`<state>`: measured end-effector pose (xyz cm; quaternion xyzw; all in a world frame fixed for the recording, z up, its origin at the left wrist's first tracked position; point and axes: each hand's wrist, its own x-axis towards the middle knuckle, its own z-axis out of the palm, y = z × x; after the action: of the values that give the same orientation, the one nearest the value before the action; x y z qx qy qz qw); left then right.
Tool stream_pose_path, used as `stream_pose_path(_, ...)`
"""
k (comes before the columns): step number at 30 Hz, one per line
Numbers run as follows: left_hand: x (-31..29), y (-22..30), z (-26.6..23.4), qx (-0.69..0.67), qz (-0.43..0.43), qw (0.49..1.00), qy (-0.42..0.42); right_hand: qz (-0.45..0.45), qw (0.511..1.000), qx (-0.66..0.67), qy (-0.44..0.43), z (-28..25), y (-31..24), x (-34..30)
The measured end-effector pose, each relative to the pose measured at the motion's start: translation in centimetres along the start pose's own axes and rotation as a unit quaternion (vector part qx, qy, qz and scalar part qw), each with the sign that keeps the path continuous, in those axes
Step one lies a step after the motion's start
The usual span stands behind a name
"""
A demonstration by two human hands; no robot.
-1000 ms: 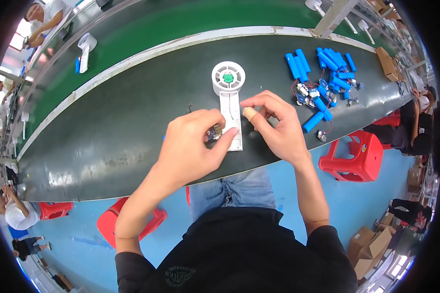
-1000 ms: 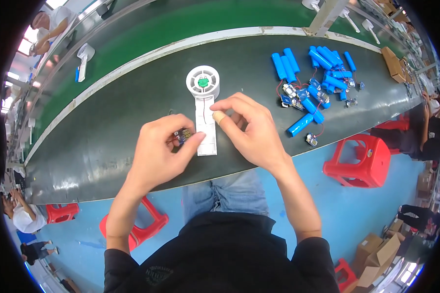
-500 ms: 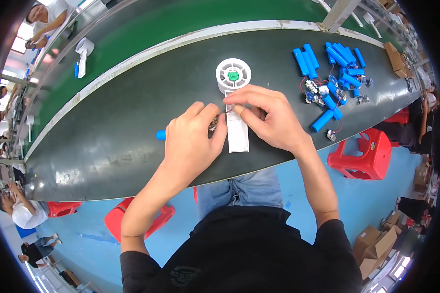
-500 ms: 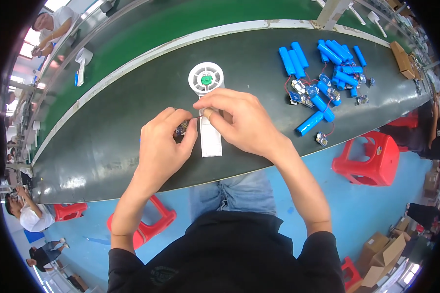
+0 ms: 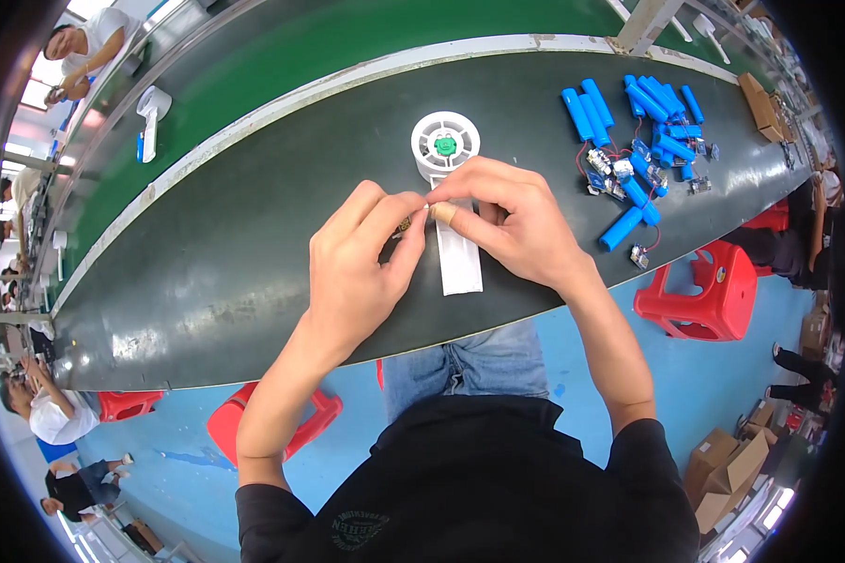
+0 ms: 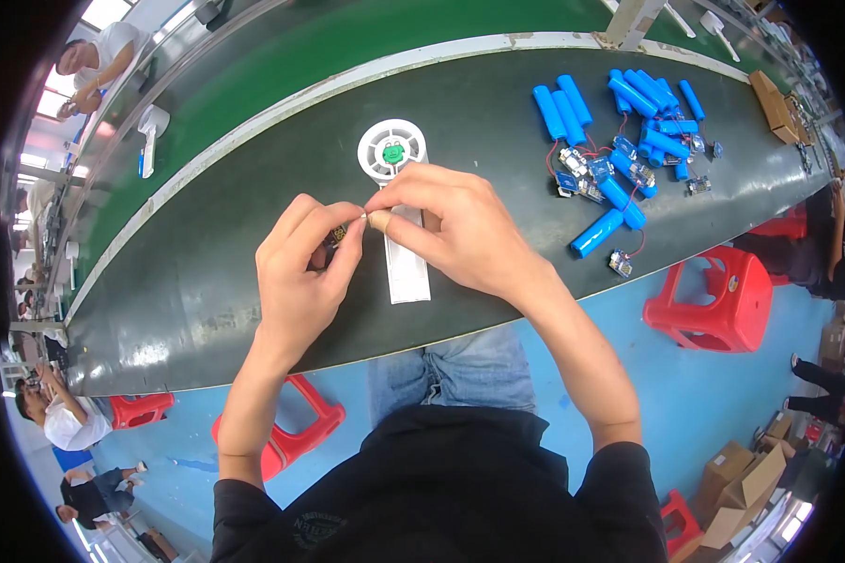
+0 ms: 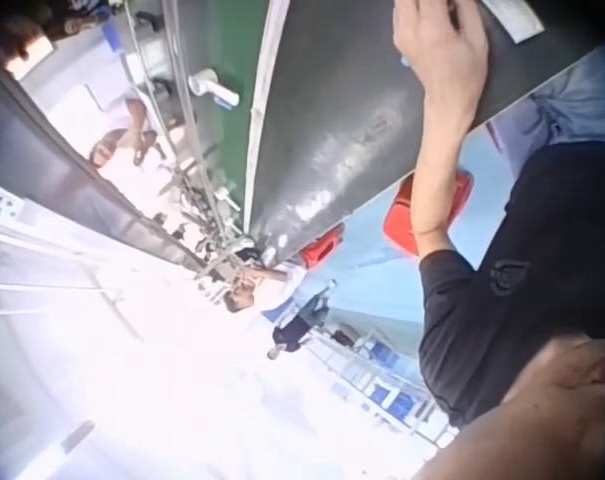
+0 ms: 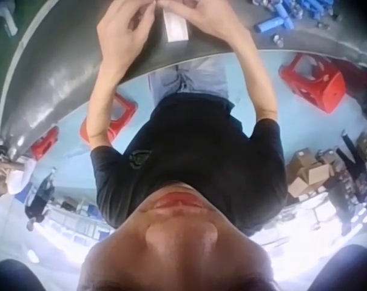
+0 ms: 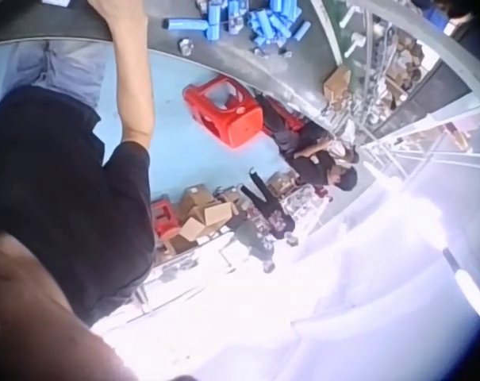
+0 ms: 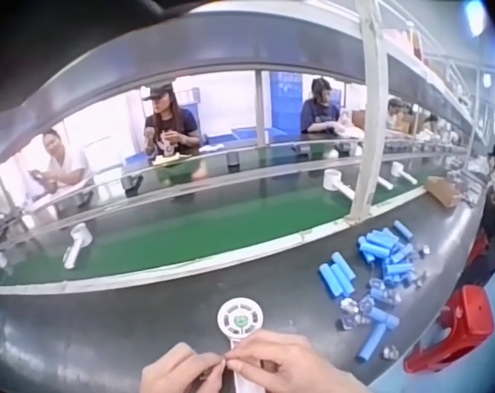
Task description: The person assembles electronic components for a small portable fan by hand, attaching a battery and adhesive tape to a plastic housing on a conveyor belt.
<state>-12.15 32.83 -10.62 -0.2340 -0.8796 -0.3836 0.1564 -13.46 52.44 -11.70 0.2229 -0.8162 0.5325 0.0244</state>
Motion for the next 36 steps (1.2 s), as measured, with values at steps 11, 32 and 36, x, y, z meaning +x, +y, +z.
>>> stream_pose_path(11,1.1,-1.7,-1.0,-0.341,-0.213,0.913,-0.076,-0.011,0.994,0.021,0.108,1.7,1.1,0.1)
stream_pose_path(32,0.1,-3.2,-0.9,-0.46,-0.178,0.863,-0.109,0.026,0.992,0.06,0.107,1.4,1.1,0.2)
stream_pose_path(36,0.1,-3.5,-0.4,-0.437,-0.162,0.878,-0.109,0.002,0.993,0.042,0.107,1.6,1.6,0.2)
